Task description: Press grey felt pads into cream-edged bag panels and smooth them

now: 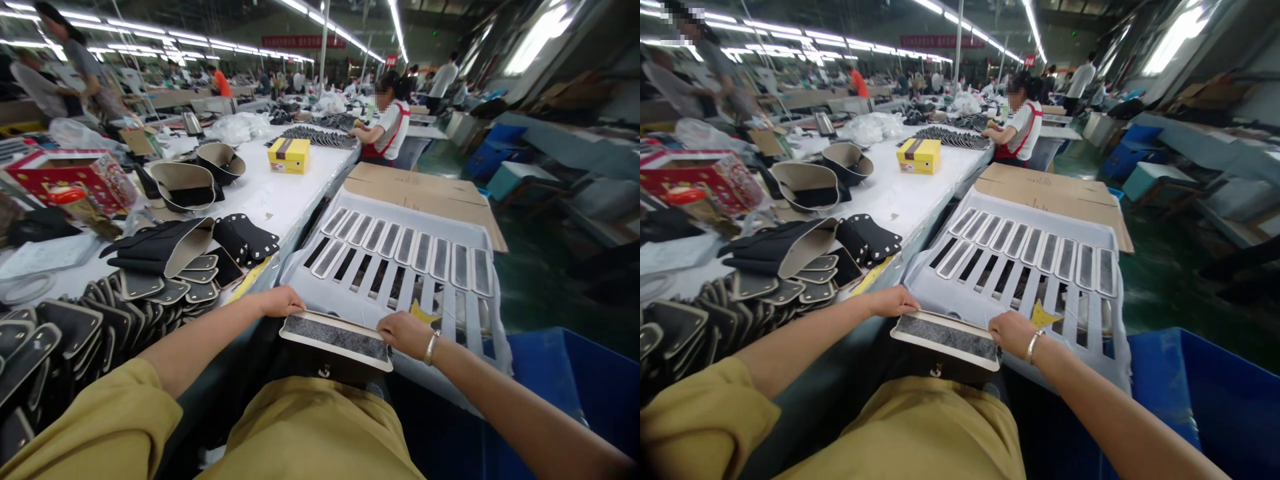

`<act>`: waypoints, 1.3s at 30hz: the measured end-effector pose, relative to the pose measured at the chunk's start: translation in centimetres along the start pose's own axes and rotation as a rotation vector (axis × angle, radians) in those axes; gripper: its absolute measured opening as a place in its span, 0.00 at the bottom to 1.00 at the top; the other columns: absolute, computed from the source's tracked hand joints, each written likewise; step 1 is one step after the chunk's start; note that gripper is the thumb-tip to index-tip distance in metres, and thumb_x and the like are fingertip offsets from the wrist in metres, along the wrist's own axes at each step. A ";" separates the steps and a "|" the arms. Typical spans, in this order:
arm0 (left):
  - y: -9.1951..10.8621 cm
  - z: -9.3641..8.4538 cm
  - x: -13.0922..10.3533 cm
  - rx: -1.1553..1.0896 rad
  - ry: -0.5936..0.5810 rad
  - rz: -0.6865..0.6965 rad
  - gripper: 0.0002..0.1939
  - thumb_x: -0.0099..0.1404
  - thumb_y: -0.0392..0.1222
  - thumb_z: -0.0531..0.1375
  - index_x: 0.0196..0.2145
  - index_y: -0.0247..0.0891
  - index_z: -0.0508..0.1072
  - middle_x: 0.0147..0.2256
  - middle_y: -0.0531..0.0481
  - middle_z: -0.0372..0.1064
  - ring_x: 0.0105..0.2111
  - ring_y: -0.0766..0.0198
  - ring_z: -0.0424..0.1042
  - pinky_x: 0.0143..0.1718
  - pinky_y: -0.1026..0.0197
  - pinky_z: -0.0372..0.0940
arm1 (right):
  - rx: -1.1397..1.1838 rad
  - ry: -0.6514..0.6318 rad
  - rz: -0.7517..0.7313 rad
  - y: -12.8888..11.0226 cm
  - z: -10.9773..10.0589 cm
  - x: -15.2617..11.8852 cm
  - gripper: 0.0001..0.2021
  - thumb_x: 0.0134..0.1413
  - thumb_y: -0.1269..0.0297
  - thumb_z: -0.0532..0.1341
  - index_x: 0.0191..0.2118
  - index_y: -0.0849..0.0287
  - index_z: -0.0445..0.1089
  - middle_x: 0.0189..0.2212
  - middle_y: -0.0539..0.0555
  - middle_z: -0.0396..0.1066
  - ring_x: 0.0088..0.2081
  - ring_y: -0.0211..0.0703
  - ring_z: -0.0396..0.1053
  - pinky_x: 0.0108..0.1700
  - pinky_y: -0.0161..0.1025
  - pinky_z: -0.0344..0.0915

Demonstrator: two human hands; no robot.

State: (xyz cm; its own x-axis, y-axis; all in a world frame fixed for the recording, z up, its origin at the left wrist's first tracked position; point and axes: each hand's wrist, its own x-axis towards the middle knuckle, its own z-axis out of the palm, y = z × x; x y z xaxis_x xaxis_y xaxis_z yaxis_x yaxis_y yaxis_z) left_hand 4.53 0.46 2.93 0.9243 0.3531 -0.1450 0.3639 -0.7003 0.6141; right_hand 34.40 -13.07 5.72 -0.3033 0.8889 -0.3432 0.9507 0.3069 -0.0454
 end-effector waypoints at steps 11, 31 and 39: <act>-1.0 0.2 -1.1 -0.159 0.016 -0.083 0.16 0.59 0.44 0.55 0.39 0.34 0.77 0.25 0.52 0.73 0.23 0.69 0.65 0.27 0.70 0.58 | -0.018 0.048 0.013 -0.7 0.5 -0.8 0.11 0.52 0.71 0.53 0.27 0.61 0.72 0.27 0.57 0.73 0.31 0.44 0.70 0.34 0.36 0.58; -0.5 0.9 -0.2 -0.029 -0.019 0.052 0.12 0.58 0.40 0.53 0.27 0.37 0.76 0.23 0.54 0.71 0.24 0.68 0.65 0.30 0.69 0.56 | 0.040 0.058 0.038 -0.5 0.6 -1.3 0.11 0.50 0.70 0.54 0.30 0.59 0.74 0.28 0.54 0.74 0.32 0.42 0.69 0.35 0.34 0.59; 0.7 1.5 -0.5 0.045 -0.005 0.072 0.12 0.58 0.38 0.52 0.27 0.39 0.76 0.24 0.53 0.72 0.25 0.67 0.66 0.31 0.69 0.57 | 0.050 0.031 -0.017 -0.6 0.6 -2.2 0.10 0.49 0.71 0.54 0.29 0.58 0.74 0.29 0.53 0.74 0.32 0.42 0.69 0.37 0.35 0.61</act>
State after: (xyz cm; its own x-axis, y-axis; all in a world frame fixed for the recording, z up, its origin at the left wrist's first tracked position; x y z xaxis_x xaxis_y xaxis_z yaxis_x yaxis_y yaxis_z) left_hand 4.45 -1.14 2.22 0.9488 0.2978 -0.1050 0.3008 -0.7509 0.5879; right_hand 34.57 -15.43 5.94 -0.3205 0.8941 -0.3129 0.9472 0.3053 -0.0979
